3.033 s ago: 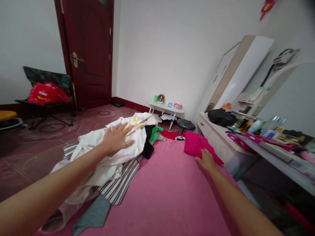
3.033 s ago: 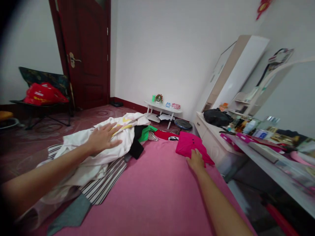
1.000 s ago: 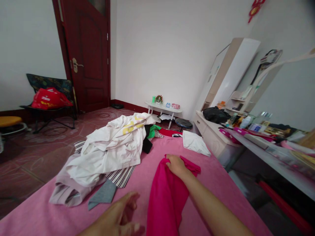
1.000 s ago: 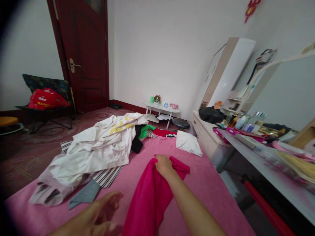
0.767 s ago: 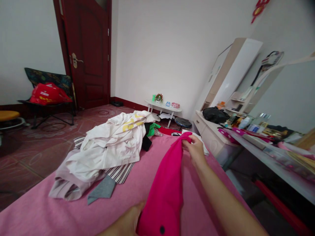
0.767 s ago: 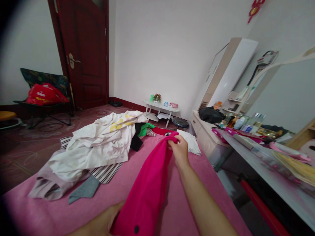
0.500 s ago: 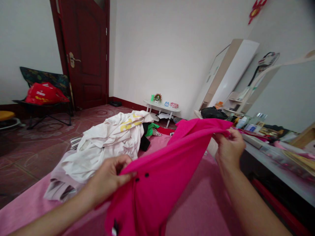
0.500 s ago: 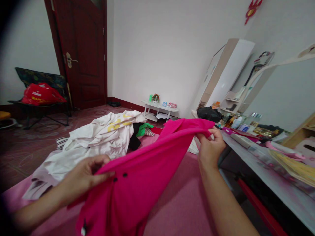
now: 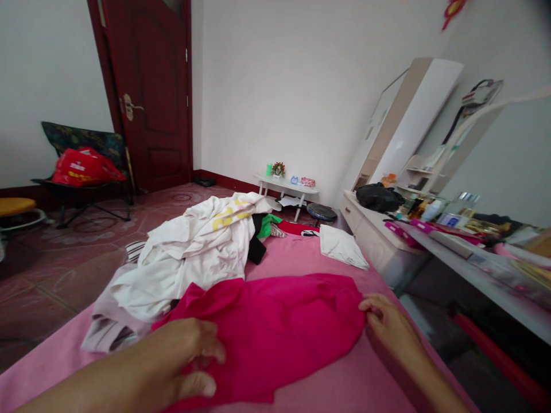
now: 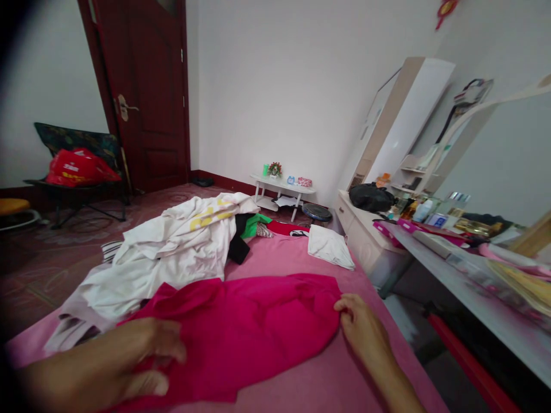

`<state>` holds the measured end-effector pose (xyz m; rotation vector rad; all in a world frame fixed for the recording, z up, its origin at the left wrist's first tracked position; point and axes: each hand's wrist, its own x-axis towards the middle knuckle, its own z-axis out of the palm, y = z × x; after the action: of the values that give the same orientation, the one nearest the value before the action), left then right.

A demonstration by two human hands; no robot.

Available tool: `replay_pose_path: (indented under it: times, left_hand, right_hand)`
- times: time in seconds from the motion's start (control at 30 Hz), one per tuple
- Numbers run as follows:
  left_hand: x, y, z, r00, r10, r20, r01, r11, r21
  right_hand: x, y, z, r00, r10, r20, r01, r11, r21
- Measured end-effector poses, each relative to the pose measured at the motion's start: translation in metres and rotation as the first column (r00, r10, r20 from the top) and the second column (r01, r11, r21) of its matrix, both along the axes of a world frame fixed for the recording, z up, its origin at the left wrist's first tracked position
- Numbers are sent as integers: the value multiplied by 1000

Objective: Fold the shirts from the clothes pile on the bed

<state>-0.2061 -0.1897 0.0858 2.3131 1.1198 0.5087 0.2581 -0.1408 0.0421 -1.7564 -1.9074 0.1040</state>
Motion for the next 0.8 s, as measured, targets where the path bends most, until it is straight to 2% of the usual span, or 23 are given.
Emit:
replay_pose_path:
  times: [0.07, 0.1, 0.17, 0.23, 0.3, 0.37, 0.47, 0.6, 0.7, 0.8]
  left_hand:
    - [16, 11, -4, 994, -40, -97, 44, 999, 31]
    - [23, 18, -7, 990, -18, -140, 28, 997, 74]
    - [35, 35, -19, 974, 67, -215, -33, 987, 157]
    - [42, 48, -32, 950, 120, -288, -66, 980, 188]
    - [45, 55, -41, 942, 110, -317, -53, 982, 184]
    - [48, 56, -44, 954, 33, -298, 19, 985, 169]
    - [59, 48, -39, 971, -140, -193, 172, 972, 159]
    - [79, 30, -26, 935, -353, -19, 353, 930, 102]
    - [86, 10, -9, 899, -435, 55, 436, 900, -9]
    - [79, -11, 9, 888, -458, 36, 457, 875, -161]
  right_hand:
    - [-18, 3, 7, 1000, 5, 13, -5, 998, 55]
    - [-30, 4, 10, 999, 36, 9, -36, 999, 35]
    - [-55, 3, 8, 992, 123, -25, -125, 989, -80]
    - [-76, 2, 1, 977, 207, -48, -212, 955, -208]
    - [-90, 1, -9, 960, 278, -21, -273, 921, -278]
    - [-98, -1, -14, 954, 299, 34, -274, 912, -306]
    - [-107, -8, -10, 953, 285, 101, -237, 911, -336]
    - [-124, -40, 16, 927, 371, 55, -333, 881, -336]
    - [-131, -73, 43, 938, 346, -29, -325, 845, -425]
    - [-126, -96, 62, 949, 299, -99, -301, 771, -561]
